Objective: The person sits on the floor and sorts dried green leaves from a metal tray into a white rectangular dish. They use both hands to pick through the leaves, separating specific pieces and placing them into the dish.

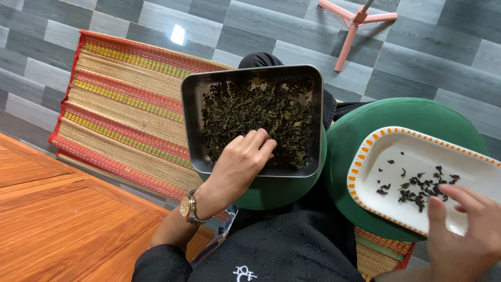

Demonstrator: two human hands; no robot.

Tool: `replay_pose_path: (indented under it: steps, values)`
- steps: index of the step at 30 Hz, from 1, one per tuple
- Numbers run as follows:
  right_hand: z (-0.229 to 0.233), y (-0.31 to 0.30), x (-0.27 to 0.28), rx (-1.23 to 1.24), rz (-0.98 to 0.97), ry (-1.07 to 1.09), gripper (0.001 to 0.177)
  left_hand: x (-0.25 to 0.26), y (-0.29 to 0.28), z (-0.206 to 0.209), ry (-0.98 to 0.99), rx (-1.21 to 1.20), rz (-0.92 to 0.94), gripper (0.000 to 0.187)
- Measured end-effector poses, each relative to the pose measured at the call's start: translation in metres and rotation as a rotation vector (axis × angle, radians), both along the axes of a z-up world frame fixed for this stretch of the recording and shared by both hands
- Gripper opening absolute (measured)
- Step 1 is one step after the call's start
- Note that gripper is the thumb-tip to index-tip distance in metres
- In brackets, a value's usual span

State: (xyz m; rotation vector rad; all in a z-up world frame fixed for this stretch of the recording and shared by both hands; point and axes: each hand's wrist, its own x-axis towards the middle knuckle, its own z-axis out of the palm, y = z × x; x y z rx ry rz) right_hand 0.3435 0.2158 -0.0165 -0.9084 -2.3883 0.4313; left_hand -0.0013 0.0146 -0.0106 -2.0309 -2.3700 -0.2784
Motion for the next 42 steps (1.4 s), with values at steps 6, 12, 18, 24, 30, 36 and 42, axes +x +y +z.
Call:
replay_pose_path:
  steps: [6,12,18,24,30,36,42]
  values:
    - [0.014,-0.003,-0.029,0.065,0.073,-0.055,0.022,0.000,0.003,0.007,-0.037,0.019,-0.025,0.018]
    - [0.011,-0.004,-0.035,0.030,0.097,-0.016,0.020,0.002,0.020,0.002,0.134,-0.005,-0.063,0.022]
    - [0.016,-0.006,-0.046,0.051,0.128,-0.005,0.022,0.000,0.022,0.004,0.137,0.025,-0.060,0.018]
    - [0.032,-0.016,-0.074,0.018,0.222,0.027,0.017,-0.002,0.018,0.005,0.111,0.014,-0.035,0.016]
    - [0.046,-0.027,-0.121,0.053,0.393,0.013,0.020,-0.004,0.017,0.001,0.140,-0.003,-0.024,0.013]
    - [0.046,-0.035,-0.161,0.134,0.486,-0.024,0.016,-0.006,0.016,0.005,0.108,0.030,-0.038,0.017]
    - [0.039,-0.045,-0.186,0.157,0.548,-0.034,0.021,0.002,0.005,0.013,-0.099,0.148,0.005,0.010]
